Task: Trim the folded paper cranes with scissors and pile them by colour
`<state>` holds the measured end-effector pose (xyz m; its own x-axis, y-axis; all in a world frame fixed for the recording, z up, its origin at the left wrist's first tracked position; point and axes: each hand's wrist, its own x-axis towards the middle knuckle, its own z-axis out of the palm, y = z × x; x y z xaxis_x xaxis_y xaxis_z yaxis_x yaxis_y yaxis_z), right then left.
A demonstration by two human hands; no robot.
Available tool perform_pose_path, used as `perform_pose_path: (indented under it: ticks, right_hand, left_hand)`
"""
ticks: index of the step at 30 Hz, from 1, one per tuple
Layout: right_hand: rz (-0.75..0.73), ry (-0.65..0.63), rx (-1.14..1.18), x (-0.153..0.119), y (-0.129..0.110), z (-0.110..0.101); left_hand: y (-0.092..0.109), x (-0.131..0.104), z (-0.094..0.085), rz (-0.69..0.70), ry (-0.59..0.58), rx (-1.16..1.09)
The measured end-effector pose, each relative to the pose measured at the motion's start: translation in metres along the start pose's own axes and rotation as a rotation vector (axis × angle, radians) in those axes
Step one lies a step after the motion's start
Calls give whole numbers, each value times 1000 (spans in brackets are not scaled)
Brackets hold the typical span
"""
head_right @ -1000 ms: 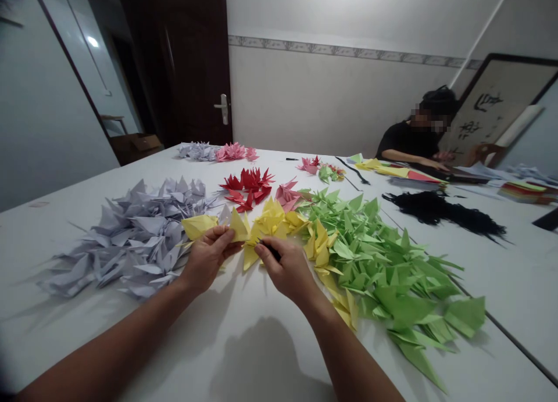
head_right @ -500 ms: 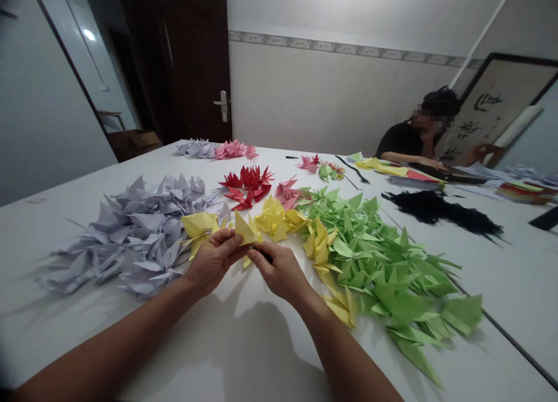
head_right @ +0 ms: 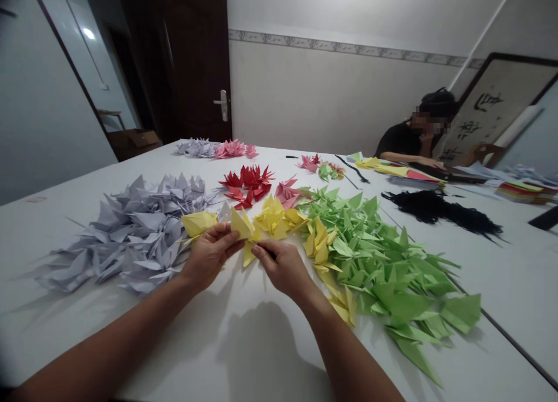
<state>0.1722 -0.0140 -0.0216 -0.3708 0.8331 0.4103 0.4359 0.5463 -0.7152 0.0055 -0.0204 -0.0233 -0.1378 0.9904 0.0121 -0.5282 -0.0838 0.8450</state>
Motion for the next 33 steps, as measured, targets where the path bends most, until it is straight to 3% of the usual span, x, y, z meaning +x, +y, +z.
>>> perform_pose_path:
  ticks: [5, 8, 11, 14, 19, 21, 24, 28, 33]
  right_hand:
    - [119, 239, -72, 5, 15, -20]
    - [183, 290, -142, 8, 24, -29]
    - [253, 261, -208, 9, 29, -30]
    - [274, 188, -243, 8, 31, -23]
    - [199, 123, -255, 7, 29, -10]
    - [176, 128, -250, 7, 27, -9]
    - [148, 161, -215, 8, 23, -11]
    - [100, 182, -110, 6, 16, -11]
    - [-1, 159, 97, 2, 9, -3]
  left_hand:
    - [32, 20, -23, 490, 181, 443]
    - [49, 30, -40, 715, 339, 808]
    - [57, 37, -55, 790, 449, 1081]
    - [58, 42, -63, 841, 461, 1252]
    - [57, 37, -56, 1033, 453, 1332]
    - [52, 28, -45, 1142, 360, 1303]
    - [36, 12, -27, 1235, 80, 1222]
    - [11, -3, -14, 1117, -246, 1155]
    - [1, -1, -17, 920, -416, 1161]
